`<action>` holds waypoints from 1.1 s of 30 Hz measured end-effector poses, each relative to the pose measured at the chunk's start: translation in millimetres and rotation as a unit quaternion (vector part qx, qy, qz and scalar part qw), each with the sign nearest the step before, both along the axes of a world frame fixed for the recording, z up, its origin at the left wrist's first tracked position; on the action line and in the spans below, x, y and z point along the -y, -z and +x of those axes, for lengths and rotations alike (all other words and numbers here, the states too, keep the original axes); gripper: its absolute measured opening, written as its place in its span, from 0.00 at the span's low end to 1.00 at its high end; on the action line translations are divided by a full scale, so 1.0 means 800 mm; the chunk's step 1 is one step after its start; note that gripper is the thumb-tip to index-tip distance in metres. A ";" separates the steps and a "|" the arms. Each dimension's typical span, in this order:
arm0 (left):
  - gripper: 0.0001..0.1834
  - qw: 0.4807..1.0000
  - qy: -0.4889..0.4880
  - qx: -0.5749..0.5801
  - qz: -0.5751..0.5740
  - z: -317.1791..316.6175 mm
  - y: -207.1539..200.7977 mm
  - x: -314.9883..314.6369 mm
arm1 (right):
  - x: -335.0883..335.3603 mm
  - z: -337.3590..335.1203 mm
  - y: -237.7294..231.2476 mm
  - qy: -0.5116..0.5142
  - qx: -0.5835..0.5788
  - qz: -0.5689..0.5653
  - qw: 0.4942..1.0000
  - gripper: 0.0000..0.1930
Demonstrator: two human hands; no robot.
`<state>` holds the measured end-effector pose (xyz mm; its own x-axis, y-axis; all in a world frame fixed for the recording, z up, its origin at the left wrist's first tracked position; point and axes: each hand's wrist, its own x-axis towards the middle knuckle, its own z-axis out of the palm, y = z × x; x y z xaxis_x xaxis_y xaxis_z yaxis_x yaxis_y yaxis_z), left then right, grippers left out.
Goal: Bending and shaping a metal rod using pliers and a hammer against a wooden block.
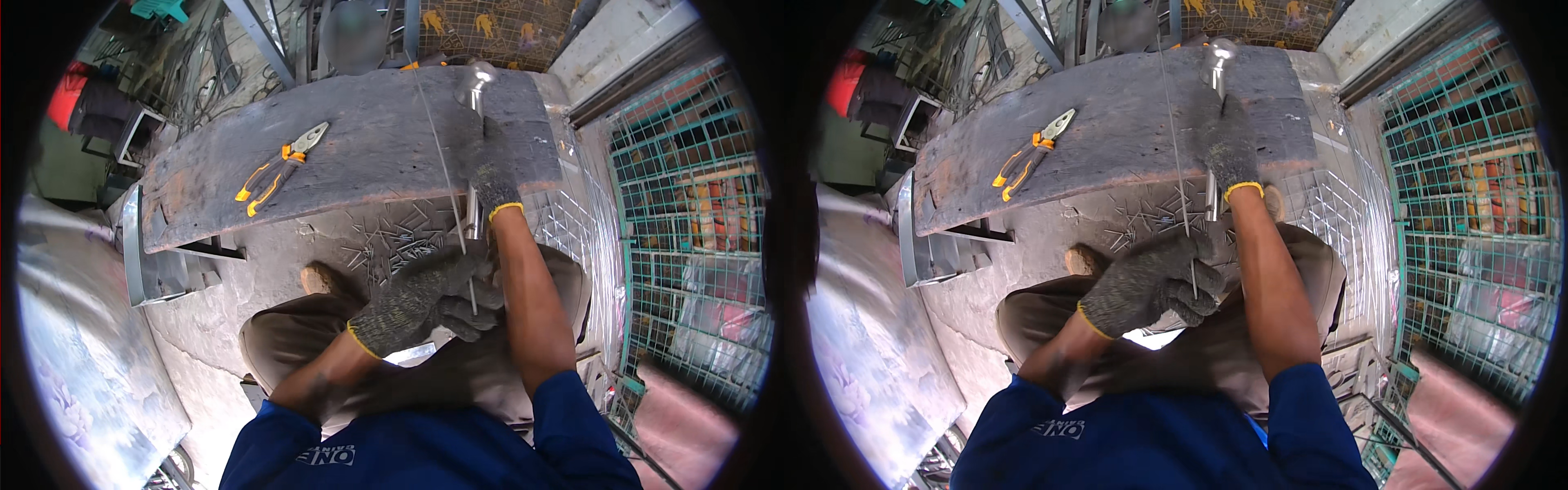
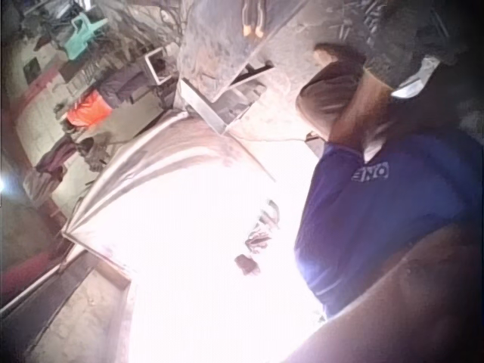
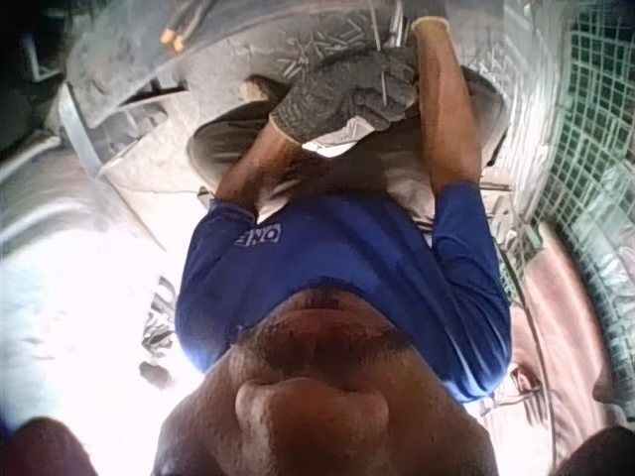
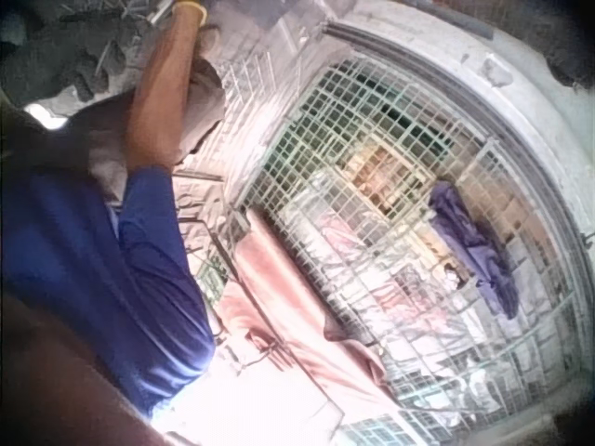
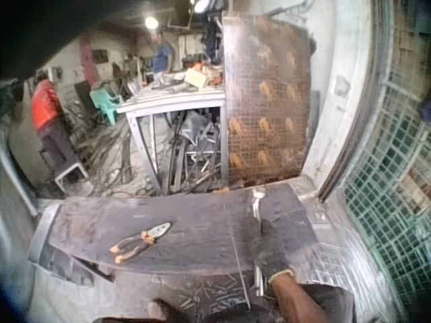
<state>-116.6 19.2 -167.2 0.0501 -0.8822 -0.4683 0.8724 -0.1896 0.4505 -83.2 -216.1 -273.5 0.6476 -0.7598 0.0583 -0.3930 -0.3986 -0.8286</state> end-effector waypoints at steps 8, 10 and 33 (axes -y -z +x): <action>0.23 0.939 -0.089 -0.280 -0.177 0.023 -0.058 0.007 | 0.000 -0.002 -0.017 -0.005 0.005 0.001 1.000 0.22; 0.22 0.949 -0.144 -0.237 -0.151 0.025 -0.065 0.000 | -0.013 0.007 -0.014 -0.010 -0.015 -0.009 1.000 0.22; 0.11 0.996 -0.061 -0.050 0.033 -0.011 -0.048 -0.024 | 0.016 0.001 0.030 -0.015 0.028 -0.027 0.999 0.19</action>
